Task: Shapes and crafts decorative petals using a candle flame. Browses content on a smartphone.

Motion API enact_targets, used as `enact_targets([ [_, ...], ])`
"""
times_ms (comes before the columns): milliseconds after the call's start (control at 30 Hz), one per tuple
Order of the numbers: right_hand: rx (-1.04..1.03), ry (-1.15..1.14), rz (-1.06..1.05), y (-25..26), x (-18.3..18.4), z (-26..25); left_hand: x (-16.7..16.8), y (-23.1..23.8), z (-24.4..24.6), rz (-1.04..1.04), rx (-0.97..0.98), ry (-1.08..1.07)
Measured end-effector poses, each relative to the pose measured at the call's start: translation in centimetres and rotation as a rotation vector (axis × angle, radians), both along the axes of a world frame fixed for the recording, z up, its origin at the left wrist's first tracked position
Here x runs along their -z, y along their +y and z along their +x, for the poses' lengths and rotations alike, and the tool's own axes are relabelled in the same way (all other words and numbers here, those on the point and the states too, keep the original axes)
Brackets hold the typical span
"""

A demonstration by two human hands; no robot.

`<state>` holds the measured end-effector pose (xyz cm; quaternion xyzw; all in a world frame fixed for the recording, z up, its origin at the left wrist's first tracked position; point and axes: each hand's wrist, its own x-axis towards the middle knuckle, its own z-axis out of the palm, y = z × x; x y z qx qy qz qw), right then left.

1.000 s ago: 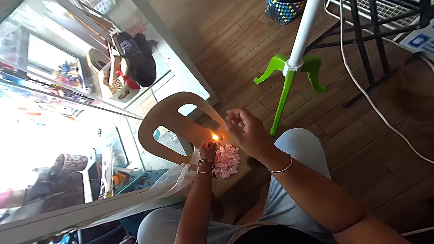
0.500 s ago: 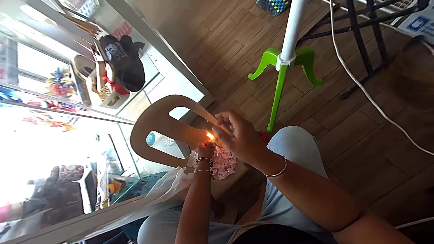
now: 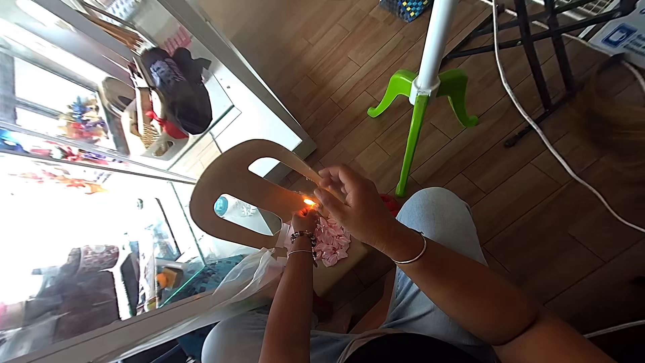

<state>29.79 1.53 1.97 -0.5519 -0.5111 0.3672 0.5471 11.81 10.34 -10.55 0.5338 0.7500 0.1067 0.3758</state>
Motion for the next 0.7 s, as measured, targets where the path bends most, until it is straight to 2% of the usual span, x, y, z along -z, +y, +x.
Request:
enact_targets([
  [233,-0.001,-0.002,-0.010,0.1,0.0,-0.2,-0.7,0.0,0.4,-0.007,-0.005,0.049],
  [400,0.008,-0.019,-0.007,0.3,0.1,-0.6,-0.1,-0.4,0.0,0.026,-0.027,-0.010],
  [600,-0.010,-0.040,-0.055,0.6,-0.1,-1.4,0.4,-0.7,-0.8,-0.044,-0.203,-0.320],
  [700,-0.035,-0.041,-0.067,1.2,0.5,-2.1,-2.6,-1.9,-1.6,-0.072,-0.225,-0.473],
])
